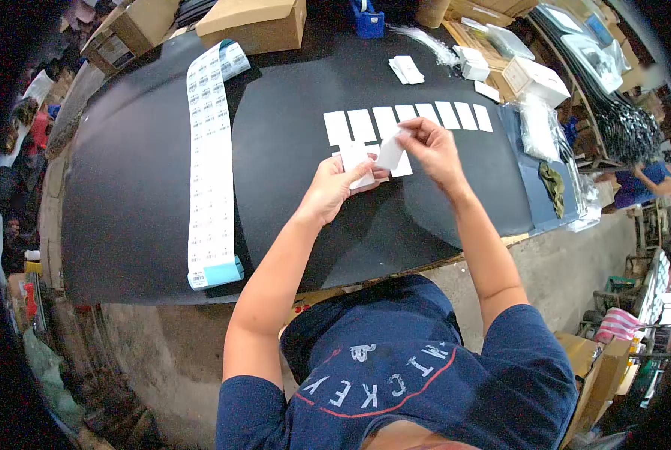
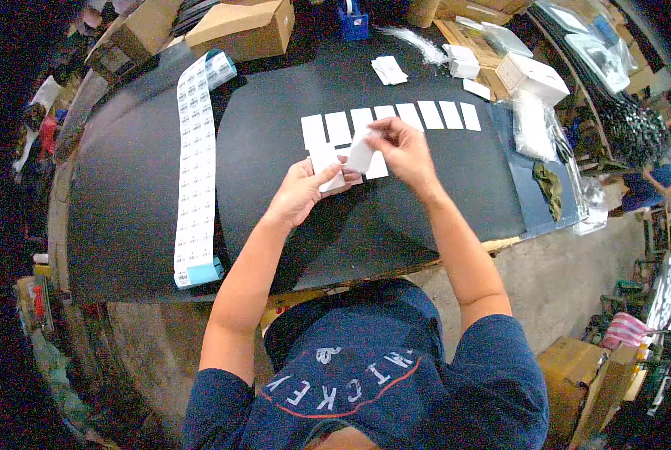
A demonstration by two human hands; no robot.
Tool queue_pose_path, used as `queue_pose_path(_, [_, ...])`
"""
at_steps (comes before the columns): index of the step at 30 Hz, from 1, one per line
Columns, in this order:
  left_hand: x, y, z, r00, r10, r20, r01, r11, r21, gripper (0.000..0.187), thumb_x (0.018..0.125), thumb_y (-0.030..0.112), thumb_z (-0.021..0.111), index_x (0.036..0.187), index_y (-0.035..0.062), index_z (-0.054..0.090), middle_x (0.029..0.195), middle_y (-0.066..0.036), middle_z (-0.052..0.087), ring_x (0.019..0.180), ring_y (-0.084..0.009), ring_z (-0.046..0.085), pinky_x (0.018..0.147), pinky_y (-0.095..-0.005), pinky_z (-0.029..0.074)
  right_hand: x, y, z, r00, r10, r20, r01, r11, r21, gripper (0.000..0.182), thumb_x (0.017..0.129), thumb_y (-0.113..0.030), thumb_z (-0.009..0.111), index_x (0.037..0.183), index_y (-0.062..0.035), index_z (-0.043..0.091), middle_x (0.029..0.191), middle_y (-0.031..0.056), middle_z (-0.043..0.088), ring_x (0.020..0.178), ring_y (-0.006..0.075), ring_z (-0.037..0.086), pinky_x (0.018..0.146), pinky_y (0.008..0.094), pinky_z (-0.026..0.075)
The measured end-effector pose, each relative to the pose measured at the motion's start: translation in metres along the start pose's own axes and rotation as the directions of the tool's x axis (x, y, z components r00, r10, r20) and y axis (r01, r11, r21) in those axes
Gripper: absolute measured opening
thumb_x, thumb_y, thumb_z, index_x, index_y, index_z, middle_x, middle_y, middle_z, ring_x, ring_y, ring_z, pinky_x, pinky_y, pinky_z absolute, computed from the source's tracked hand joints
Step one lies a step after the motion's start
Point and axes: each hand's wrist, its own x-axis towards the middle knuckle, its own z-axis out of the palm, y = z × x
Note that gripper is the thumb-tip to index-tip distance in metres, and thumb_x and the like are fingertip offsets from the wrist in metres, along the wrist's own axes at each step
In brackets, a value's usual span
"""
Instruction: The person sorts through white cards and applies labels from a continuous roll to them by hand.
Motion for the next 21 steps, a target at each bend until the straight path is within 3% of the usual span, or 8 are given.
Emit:
queue_pose_path(1, [-0.002, 0.002, 0.0, 0.997, -0.041, 0.07, 0.051, 0.988, -0.148, 0.03, 0.092, 0.008, 0.056, 0.119, -0.0043, 0.051, 0.11, -0.015, 0.063, 0.099, -0.0231, 0.064, 0.086, -0.0354, 0.053, 0.005, 0.0, -0.014, 1.0, 0.007, -0.02, -0.007, 0.999, -0.037, 0.02, 0.084, -0.009, 0.066, 0.102, -0.0017, 0.065, 0.081, -0.001, 0.061, 0.073, 0.0064, 0.055, 0.067, 0.0218, 0.045])
queue_pose_path(4, [-0.005, 0.013, -0.001, 0.995, -0.035, 0.091, 0.055, 0.972, -0.229, 0.032, 0.096, 0.009, 0.048, 0.123, -0.0053, 0.047, 0.113, -0.017, 0.061, 0.103, -0.0262, 0.062, 0.089, -0.0374, 0.052, 0.021, 0.015, -0.054, 0.998, 0.057, 0.015, -0.053, 0.98, -0.193, 0.019, 0.082, -0.009, 0.067, 0.1, -0.005, 0.067, 0.069, -0.0053, 0.054, 0.061, 0.0038, 0.046, 0.058, 0.019, 0.038])
queue_pose_path(7, [-0.003, 0.014, -0.008, 0.997, -0.01, 0.078, 0.021, 0.99, -0.142, 0.034, 0.095, 0.012, 0.051, 0.123, -0.0064, 0.047, 0.113, -0.019, 0.061, 0.106, -0.0276, 0.061, 0.09, -0.04, 0.052, 0.024, 0.027, -0.067, 0.998, 0.068, 0.01, -0.061, 0.943, -0.327, 0.02, 0.078, -0.01, 0.069, 0.097, -0.0057, 0.068, 0.06, -0.0063, 0.05, 0.056, 0.0033, 0.043, 0.053, 0.02, 0.036])
queue_pose_path(11, [-0.001, 0.011, -0.009, 0.999, 0.02, 0.036, -0.018, 0.998, -0.055, 0.033, 0.094, 0.013, 0.052, 0.121, -0.0065, 0.049, 0.11, -0.019, 0.062, 0.103, -0.0273, 0.063, 0.089, -0.039, 0.053, 0.017, 0.033, -0.061, 0.99, 0.143, -0.001, -0.132, 0.912, -0.388, 0.023, 0.074, -0.013, 0.071, 0.096, -0.0063, 0.069, 0.061, -0.0015, 0.057, 0.059, 0.0064, 0.051, 0.055, 0.0245, 0.04])
queue_pose_path(13, [-0.001, 0.011, -0.009, 0.998, 0.047, 0.034, -0.046, 0.999, -0.029, 0.033, 0.093, 0.014, 0.054, 0.119, -0.0065, 0.05, 0.107, -0.019, 0.064, 0.1, -0.0268, 0.064, 0.088, -0.038, 0.053, 0.016, 0.035, -0.056, 0.998, 0.035, -0.048, -0.054, 0.875, -0.481, 0.021, 0.073, -0.012, 0.071, 0.093, -0.0071, 0.07, 0.062, 0.0016, 0.058, 0.059, 0.0103, 0.053, 0.057, 0.0267, 0.043])
queue_pose_path(17, [-0.003, 0.012, -0.007, 0.999, 0.054, 0.006, -0.054, 0.998, 0.01, 0.03, 0.092, 0.013, 0.055, 0.116, -0.0062, 0.052, 0.104, -0.019, 0.065, 0.097, -0.0261, 0.065, 0.085, -0.0378, 0.054, 0.013, 0.031, -0.049, 0.998, 0.044, -0.047, -0.062, 0.844, -0.533, 0.02, 0.071, -0.013, 0.073, 0.091, -0.0077, 0.071, 0.065, 0.0051, 0.059, 0.061, 0.0124, 0.054, 0.059, 0.0277, 0.045])
queue_pose_path(21, [-0.004, 0.009, -0.003, 0.998, 0.066, 0.002, -0.066, 0.997, 0.042, 0.024, 0.089, 0.012, 0.06, 0.107, -0.0046, 0.058, 0.096, -0.016, 0.067, 0.088, -0.0231, 0.067, 0.078, -0.0361, 0.056, 0.008, 0.028, -0.042, 0.985, -0.143, -0.101, 0.041, 0.747, -0.663, 0.021, 0.072, -0.015, 0.074, 0.09, -0.0048, 0.071, 0.074, 0.0079, 0.063, 0.065, 0.0122, 0.056, 0.061, 0.0267, 0.046])
